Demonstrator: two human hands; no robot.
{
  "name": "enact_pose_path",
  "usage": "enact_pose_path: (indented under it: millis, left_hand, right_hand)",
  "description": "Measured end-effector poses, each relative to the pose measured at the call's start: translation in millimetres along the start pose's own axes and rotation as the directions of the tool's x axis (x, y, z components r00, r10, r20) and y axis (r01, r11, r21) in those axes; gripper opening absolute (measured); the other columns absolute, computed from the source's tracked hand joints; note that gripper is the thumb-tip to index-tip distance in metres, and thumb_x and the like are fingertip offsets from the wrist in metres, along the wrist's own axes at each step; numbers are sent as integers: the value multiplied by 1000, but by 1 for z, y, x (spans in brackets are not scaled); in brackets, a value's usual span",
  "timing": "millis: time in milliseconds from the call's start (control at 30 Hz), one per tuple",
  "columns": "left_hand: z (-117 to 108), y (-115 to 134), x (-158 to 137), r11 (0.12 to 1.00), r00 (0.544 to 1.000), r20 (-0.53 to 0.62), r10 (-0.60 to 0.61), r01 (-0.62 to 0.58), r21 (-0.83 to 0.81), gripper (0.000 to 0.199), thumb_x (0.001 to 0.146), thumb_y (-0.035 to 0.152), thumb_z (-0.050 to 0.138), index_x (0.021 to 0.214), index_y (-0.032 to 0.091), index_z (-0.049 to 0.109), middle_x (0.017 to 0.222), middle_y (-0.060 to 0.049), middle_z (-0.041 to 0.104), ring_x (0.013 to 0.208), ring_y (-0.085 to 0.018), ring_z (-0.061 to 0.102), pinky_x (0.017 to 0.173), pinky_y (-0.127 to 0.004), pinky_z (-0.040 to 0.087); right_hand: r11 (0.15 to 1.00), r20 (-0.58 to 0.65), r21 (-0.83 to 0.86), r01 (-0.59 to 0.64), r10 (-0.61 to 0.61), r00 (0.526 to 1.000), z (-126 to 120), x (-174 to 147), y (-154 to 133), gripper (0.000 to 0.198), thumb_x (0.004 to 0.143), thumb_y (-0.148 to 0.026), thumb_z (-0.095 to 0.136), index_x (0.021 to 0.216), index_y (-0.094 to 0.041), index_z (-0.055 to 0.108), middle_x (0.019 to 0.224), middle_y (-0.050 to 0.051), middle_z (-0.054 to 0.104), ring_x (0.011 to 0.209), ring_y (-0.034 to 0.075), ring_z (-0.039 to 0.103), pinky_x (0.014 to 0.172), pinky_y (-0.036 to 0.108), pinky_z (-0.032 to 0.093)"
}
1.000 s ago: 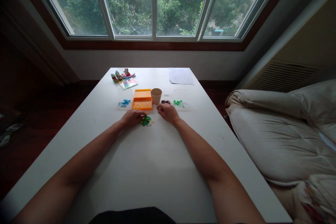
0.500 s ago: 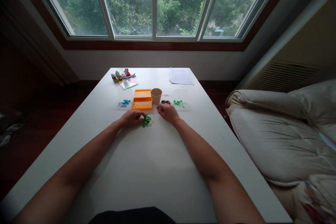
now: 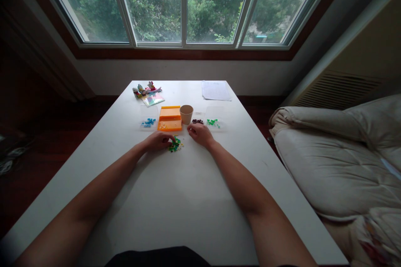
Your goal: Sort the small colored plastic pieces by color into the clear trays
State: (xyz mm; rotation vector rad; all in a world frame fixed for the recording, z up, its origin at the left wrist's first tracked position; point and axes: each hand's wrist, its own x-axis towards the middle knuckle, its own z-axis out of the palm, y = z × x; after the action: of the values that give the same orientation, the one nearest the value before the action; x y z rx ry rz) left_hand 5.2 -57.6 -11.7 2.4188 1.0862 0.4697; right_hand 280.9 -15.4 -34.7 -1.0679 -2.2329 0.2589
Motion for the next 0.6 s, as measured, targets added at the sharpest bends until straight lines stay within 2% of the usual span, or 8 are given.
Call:
enact_pose_path:
  millis: [267, 600]
  left_hand:
    - [3, -4, 2, 999, 1000, -19, -6, 6, 32, 22, 85, 32, 61, 100, 23, 75, 63, 4, 54, 56, -9, 43, 55, -21, 27]
    - [7, -3, 3, 995, 997, -74, -23, 31, 99, 20, 86, 26, 57, 97, 23, 74, 72, 1, 65, 62, -11, 52, 60, -21, 34]
  right_hand:
    - [1000, -4, 15, -2, 3, 1000, 2, 0, 3, 12, 88, -22, 57, 91, -21, 68, 73, 3, 63, 66, 15, 52, 66, 26, 37]
    - [1000, -5, 12, -9, 9, 1000, 1, 0, 0, 13, 89, -24, 57, 91, -20, 69, 73, 3, 62, 66, 15, 51, 66, 25, 37]
